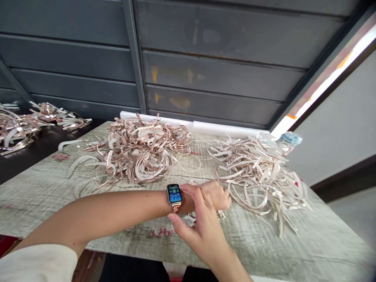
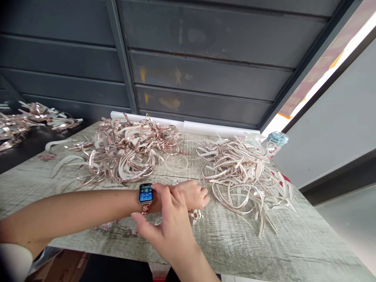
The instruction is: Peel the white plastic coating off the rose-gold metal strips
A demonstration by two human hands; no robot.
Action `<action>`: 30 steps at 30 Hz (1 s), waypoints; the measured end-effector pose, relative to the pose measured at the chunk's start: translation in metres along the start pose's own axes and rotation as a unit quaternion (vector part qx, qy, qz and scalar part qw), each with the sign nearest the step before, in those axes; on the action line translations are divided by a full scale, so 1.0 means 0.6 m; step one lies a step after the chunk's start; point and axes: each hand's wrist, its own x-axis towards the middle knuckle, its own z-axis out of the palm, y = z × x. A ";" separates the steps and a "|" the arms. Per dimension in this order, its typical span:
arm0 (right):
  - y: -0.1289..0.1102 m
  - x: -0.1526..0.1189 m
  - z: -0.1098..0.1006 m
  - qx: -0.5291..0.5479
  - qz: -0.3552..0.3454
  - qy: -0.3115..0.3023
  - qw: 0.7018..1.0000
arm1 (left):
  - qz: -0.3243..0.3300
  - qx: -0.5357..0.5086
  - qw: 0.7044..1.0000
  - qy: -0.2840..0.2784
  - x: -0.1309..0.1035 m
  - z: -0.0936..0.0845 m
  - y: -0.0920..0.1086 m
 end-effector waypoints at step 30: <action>-0.018 0.008 -0.015 0.009 -0.003 0.009 1.000 | -0.009 0.182 0.983 0.024 0.027 -0.015 0.007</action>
